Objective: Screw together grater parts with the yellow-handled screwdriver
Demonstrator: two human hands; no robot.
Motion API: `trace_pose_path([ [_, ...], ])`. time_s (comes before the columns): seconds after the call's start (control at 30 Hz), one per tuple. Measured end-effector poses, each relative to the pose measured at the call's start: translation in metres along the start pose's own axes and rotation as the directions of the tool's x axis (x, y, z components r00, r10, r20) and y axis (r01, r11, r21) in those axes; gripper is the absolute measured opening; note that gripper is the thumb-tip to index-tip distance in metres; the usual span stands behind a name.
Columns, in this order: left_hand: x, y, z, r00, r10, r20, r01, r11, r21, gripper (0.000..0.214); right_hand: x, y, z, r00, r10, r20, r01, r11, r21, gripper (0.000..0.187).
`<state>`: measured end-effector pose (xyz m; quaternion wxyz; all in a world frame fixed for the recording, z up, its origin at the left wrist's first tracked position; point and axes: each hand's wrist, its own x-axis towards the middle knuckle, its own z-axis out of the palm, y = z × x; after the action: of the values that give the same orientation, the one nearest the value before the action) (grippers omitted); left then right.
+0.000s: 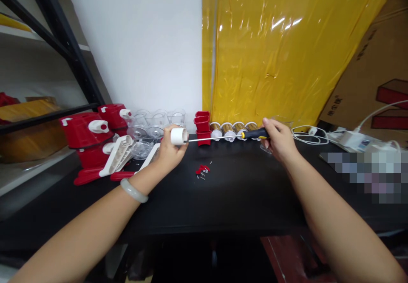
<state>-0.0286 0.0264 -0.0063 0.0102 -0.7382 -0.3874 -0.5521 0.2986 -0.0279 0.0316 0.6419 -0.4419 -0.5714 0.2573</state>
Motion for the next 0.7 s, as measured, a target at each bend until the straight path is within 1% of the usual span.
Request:
trace_pose_path([
  [0.13,0.000,-0.003,-0.004,0.992,-0.110,0.064,0.103,0.990,0.095,0.048,0.004,0.008,-0.002,0.996,-0.093,0.010,0.093,0.996,-0.004,0.046],
  [0.3,0.002,0.009,-0.007,0.973,-0.189,0.129,0.169,0.973,0.155,0.042,0.007,0.012,-0.009,0.986,-0.164,0.032,0.165,0.986,-0.023,0.040],
  [0.4,0.004,0.017,-0.009,0.962,-0.208,0.175,0.177,0.968,0.177,0.038,0.010,0.014,-0.014,0.986,-0.162,0.046,0.163,0.986,-0.036,0.038],
  [0.5,0.007,0.019,-0.013,0.965,-0.208,0.161,0.176,0.965,0.193,0.039,0.012,0.019,-0.015,0.984,-0.141,0.105,0.146,0.989,-0.038,0.035],
  [0.6,0.012,0.019,-0.016,0.965,-0.219,0.141,0.185,0.958,0.221,0.037,0.014,0.025,-0.012,0.979,-0.137,0.149,0.141,0.990,-0.015,0.036],
  [0.7,0.016,0.019,-0.019,0.956,-0.236,0.175,0.182,0.942,0.282,0.033,0.015,0.029,-0.007,0.982,-0.129,0.139,0.130,0.992,0.005,0.040],
])
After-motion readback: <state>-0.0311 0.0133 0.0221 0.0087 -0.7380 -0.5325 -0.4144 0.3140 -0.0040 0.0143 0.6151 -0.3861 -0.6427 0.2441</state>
